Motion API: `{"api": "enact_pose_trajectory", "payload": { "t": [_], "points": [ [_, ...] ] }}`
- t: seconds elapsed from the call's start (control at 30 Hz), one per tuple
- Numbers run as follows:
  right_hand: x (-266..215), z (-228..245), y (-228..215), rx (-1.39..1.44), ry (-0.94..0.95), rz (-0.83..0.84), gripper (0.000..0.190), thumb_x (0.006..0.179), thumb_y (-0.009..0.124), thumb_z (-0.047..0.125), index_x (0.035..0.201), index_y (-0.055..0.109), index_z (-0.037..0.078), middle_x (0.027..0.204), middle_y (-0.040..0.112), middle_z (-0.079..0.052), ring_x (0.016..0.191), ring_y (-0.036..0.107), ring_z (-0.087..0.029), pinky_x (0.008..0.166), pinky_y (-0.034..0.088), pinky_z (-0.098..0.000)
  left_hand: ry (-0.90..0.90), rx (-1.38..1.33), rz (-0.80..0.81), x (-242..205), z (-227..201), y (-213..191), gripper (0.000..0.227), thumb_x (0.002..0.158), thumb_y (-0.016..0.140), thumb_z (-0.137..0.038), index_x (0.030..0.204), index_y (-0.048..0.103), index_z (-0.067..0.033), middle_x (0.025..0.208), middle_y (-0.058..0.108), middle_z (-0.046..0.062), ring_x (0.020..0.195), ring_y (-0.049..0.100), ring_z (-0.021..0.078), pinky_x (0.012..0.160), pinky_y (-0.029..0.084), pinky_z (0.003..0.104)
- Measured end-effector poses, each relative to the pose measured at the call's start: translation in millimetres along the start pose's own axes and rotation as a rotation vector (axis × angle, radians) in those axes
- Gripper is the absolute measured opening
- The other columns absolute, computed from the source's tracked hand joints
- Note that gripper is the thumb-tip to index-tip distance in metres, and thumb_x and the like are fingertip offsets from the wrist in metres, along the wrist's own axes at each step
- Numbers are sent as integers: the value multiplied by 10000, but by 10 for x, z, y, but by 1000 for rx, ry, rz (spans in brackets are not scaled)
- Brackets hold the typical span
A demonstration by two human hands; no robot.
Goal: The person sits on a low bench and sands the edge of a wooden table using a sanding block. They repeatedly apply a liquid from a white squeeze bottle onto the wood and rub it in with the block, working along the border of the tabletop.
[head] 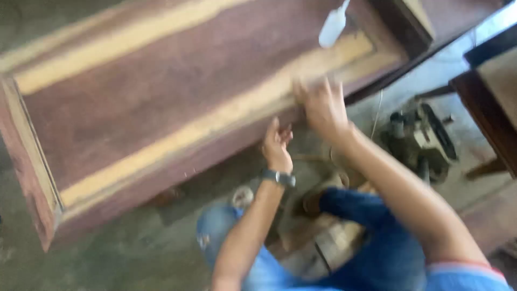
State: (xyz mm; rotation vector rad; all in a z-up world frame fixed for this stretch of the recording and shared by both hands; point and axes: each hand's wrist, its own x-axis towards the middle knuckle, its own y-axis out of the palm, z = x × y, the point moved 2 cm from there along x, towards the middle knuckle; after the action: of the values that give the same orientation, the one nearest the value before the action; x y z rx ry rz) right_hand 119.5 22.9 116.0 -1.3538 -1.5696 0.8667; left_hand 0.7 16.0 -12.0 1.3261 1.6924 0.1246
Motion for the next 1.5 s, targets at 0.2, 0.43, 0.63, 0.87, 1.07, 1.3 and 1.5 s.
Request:
{"api": "enact_pose_trajectory", "payload": {
  "t": [0.2, 0.43, 0.63, 0.87, 1.07, 1.3, 1.5],
  "points": [
    [-41, 101, -183, 55, -28, -87, 507, 806, 644, 169, 1312, 669, 179, 1389, 650, -7, 1038, 559, -302, 828, 418, -487, -31, 46, 14, -136, -220, 72, 363, 827, 820, -272, 1085, 769, -21, 1083, 758, 159, 920, 766, 278, 721, 633, 307],
    [296, -89, 43, 140, 37, -103, 436, 889, 603, 167, 1310, 710, 209, 1291, 703, 34, 1062, 565, -316, 818, 451, -584, -9, 33, 14, -149, -223, 88, 363, 849, 794, -272, 1083, 744, 1, 1113, 741, 159, 973, 753, 290, 740, 624, 309],
    [-235, 99, -334, 54, -65, -96, 494, 813, 658, 158, 1305, 690, 186, 1355, 673, -5, 1050, 568, -327, 838, 446, -515, -39, 26, -6, -202, -261, 98, 343, 828, 825, -262, 1036, 761, 3, 1077, 752, 173, 918, 768, 284, 677, 621, 308],
    [369, -161, 159, 115, -15, -63, 539, 882, 575, 137, 1421, 580, 145, 1414, 592, -16, 1023, 558, -352, 799, 439, -548, -66, 16, -23, -142, -265, 147, 358, 809, 782, -284, 1080, 740, -54, 1061, 725, 87, 892, 733, 236, 675, 561, 294],
    [-331, 29, -219, 158, -80, -6, 581, 818, 602, 112, 1389, 638, 213, 1413, 653, 31, 1088, 571, -295, 854, 438, -502, -25, 20, -6, -224, -260, 74, 350, 821, 832, -270, 1037, 757, -5, 1043, 735, 141, 905, 759, 275, 644, 604, 297],
    [159, -184, 164, 275, -14, -37, 526, 891, 681, 264, 1409, 623, 191, 1415, 669, -26, 1087, 551, -325, 838, 437, -523, -10, 30, 30, -164, -245, 94, 351, 818, 845, -320, 1048, 767, -67, 1073, 739, 104, 924, 753, 251, 664, 608, 277],
    [32, 85, 20, 115, -123, -45, 573, 746, 687, 159, 1307, 681, 277, 1305, 701, 97, 1044, 559, -284, 799, 456, -510, 7, 27, 8, -149, -193, 47, 358, 842, 808, -292, 1080, 761, -28, 1107, 744, 135, 935, 752, 275, 663, 611, 283]
  ]
}}
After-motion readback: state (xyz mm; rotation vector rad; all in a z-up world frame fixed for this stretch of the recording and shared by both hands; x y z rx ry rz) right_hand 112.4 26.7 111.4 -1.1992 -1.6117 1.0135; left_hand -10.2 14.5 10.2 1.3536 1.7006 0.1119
